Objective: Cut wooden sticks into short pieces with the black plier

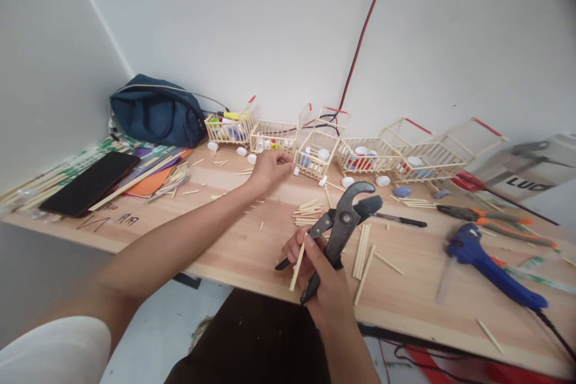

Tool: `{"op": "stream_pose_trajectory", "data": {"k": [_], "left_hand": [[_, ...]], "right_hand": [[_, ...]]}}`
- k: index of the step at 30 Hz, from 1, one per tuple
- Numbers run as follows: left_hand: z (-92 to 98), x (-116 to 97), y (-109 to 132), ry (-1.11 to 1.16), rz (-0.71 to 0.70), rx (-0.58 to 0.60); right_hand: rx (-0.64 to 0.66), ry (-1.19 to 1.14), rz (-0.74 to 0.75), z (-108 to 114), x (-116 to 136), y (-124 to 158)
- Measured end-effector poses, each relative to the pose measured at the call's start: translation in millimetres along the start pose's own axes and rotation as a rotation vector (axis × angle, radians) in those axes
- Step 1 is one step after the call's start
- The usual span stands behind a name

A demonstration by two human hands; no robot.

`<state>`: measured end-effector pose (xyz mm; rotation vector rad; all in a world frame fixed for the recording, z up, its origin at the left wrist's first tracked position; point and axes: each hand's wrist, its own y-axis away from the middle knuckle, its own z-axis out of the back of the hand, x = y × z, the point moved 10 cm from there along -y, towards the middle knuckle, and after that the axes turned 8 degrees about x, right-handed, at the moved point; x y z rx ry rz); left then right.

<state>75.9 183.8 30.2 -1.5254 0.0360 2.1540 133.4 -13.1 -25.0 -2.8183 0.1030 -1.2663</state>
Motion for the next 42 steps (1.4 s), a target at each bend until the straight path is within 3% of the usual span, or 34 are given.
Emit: {"op": "stream_pose_trajectory", "data": {"k": [8,31,34,37,42], "left_hand": [[-11.0,14.9,-5.3,0.082,0.024,-0.044],[-12.7,4.0,-0.5,-0.034,-0.005,-0.098],[-12.2,9.2,0.7,0.125,0.066,-0.047],[-17.8,12.2,10.5,0.479,0.197,0.100],[-9.5,4.1,50.9,0.716,0.366,0.252]], "right_hand": [[0.055,-0.002,0.015,-2.9,0.7,-0.7],[0.128,-0.032,0.011,-7.8,1.2,1.6],[0.130,-0.019,0.017,-6.9,0.7,2.0],[0.116,-0.004,0.022,-4.3,-0.1,1.9],[0.049,-0.040,0.007,3.0,-4.0,-0.5]]}}
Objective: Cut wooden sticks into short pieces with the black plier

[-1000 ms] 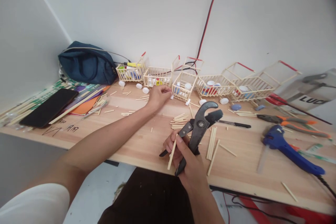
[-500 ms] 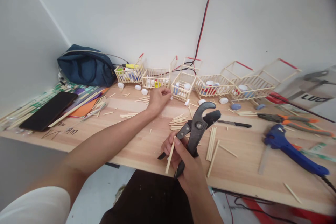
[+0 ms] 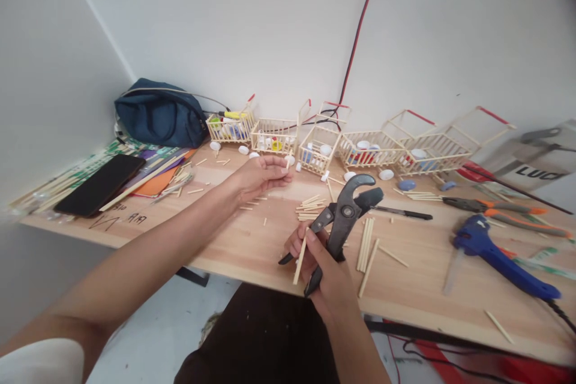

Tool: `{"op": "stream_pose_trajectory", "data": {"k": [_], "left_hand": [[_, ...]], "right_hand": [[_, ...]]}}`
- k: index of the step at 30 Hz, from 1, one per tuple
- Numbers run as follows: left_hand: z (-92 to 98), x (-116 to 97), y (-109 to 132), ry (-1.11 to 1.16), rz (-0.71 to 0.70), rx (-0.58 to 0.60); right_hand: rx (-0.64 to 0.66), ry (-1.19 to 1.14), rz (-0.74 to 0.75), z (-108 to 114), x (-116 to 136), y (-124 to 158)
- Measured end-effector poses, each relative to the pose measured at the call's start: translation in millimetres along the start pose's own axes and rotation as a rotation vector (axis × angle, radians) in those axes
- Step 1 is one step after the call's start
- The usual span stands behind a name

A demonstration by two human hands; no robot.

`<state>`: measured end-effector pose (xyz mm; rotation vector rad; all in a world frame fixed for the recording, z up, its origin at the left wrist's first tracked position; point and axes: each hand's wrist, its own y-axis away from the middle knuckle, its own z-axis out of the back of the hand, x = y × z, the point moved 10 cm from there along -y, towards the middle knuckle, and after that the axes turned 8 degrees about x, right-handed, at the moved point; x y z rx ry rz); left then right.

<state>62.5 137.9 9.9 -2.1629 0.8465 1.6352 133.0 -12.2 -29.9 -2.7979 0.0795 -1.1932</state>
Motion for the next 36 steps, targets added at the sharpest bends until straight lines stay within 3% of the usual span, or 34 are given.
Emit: {"op": "stream_pose_trajectory", "data": {"k": [7,10,14,18,21,29,36], "left_hand": [[-3.1,20.1,79.6,0.042,0.049,0.044],[-3.3,21.3,108.7,-0.054,0.038,0.053],[5.8,7.7,130.2,-0.167,-0.016,-0.031],[9.2,-2.6,133.0,-0.057,-0.073,-0.019],[15.6,-2.2,130.1,0.012,-0.097,0.010],[35.3,17.1,113.9,0.018,-0.064,-0.011],[35.8,10.0,101.1,-0.185,-0.106,-0.024]], "right_hand": [[-0.113,0.207,0.000,5.7,4.8,-5.0],[-0.087,0.302,0.028,-2.4,10.0,-12.3],[-0.003,0.471,0.070,-21.8,15.8,-32.3],[0.131,0.631,0.100,-51.4,18.1,-57.2],[0.160,0.725,0.077,-64.5,14.9,-74.9],[0.110,0.845,0.032,-55.6,-4.2,-106.2],[0.058,0.974,0.084,-45.5,0.5,-107.6]]}}
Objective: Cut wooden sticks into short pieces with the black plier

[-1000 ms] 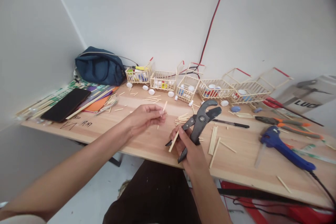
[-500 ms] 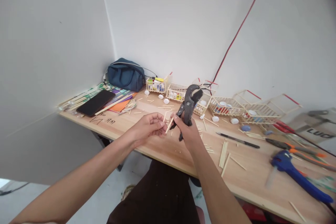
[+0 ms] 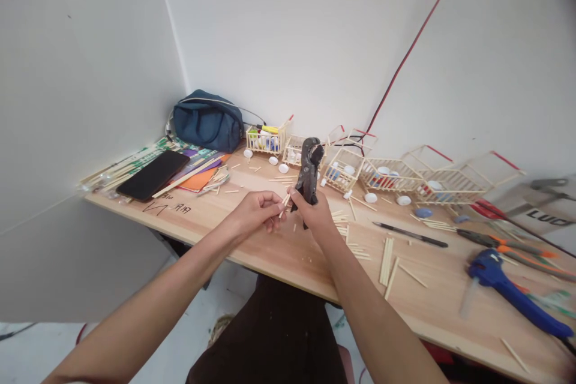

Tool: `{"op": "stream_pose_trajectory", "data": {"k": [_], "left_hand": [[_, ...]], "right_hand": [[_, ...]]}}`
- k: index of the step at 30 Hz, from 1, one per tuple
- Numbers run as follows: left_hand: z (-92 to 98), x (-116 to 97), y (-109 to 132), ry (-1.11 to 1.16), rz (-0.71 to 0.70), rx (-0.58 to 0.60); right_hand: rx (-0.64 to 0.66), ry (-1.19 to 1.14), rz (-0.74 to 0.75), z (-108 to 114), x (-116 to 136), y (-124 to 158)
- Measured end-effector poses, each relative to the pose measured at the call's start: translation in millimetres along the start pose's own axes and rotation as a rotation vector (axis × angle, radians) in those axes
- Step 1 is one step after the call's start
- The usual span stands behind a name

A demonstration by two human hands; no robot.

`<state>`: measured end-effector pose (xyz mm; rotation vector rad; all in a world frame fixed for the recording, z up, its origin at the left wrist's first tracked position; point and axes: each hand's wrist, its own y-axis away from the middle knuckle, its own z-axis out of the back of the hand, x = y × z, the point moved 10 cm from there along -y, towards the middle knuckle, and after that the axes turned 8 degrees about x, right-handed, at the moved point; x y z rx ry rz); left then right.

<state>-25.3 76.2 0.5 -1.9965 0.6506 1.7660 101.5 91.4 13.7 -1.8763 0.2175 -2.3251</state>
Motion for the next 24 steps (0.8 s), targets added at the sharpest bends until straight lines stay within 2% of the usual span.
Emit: {"op": "stream_pose_trajectory", "data": {"k": [5,12,18,24], "left_hand": [[-0.6,-1.0,-6.4,-0.136,0.029,0.065],[-4.2,-0.8,-6.4,-0.131,0.001,0.083],[-2.3,9.1,-4.7,0.050,0.019,0.079],[-9.2,15.3,-3.6,0.264,0.037,0.061]], "right_hand": [[0.035,-0.007,-0.011,0.3,-5.7,-0.8],[0.108,-0.128,-0.012,-4.8,-4.0,1.9],[0.157,-0.254,0.035,-12.6,1.5,4.6],[0.130,-0.303,0.075,-13.8,2.1,6.9]]}}
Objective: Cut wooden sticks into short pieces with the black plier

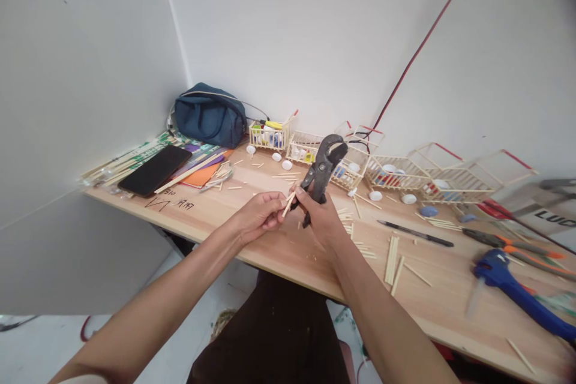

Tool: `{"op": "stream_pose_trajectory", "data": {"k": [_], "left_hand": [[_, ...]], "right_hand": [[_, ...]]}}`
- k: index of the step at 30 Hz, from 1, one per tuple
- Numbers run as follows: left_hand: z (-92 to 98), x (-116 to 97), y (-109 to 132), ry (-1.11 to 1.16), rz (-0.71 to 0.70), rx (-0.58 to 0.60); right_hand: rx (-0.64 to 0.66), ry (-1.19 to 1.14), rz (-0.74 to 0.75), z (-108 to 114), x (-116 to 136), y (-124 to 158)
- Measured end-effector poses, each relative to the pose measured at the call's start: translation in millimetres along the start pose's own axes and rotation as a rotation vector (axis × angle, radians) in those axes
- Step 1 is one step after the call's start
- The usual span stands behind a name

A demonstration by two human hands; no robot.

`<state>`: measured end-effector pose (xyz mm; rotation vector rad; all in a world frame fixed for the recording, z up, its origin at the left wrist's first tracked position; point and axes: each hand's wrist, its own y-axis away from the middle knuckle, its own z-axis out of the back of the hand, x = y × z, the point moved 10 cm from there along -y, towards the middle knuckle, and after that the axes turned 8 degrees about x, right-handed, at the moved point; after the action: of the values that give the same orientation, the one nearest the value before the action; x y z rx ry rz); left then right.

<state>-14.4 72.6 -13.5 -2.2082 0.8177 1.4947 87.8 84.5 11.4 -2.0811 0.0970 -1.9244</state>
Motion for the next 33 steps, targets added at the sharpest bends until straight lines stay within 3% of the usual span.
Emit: {"op": "stream_pose_trajectory", "data": {"k": [5,10,16,24,29,33], "left_hand": [[4.3,-2.4,2.2,0.042,-0.031,-0.081],[11.3,-3.2,2.5,0.058,-0.043,-0.096],[19.6,-4.3,2.9,0.097,-0.054,-0.115],[28.4,-7.0,4.7,0.148,-0.126,-0.207],[32.8,-5.7,-1.1,0.206,-0.201,-0.197],[43.7,-7.8,0.2,0.248,-0.208,-0.255]], "right_hand": [[-0.118,0.143,-0.011,9.6,-0.6,1.7],[-0.142,0.248,0.022,8.1,5.8,4.6],[-0.059,0.281,0.162,-6.1,25.9,8.6],[-0.037,0.443,0.211,-17.4,41.1,17.4],[0.084,0.541,0.364,-34.7,55.5,24.5],[0.051,0.537,0.382,-32.9,58.6,28.0]]}}
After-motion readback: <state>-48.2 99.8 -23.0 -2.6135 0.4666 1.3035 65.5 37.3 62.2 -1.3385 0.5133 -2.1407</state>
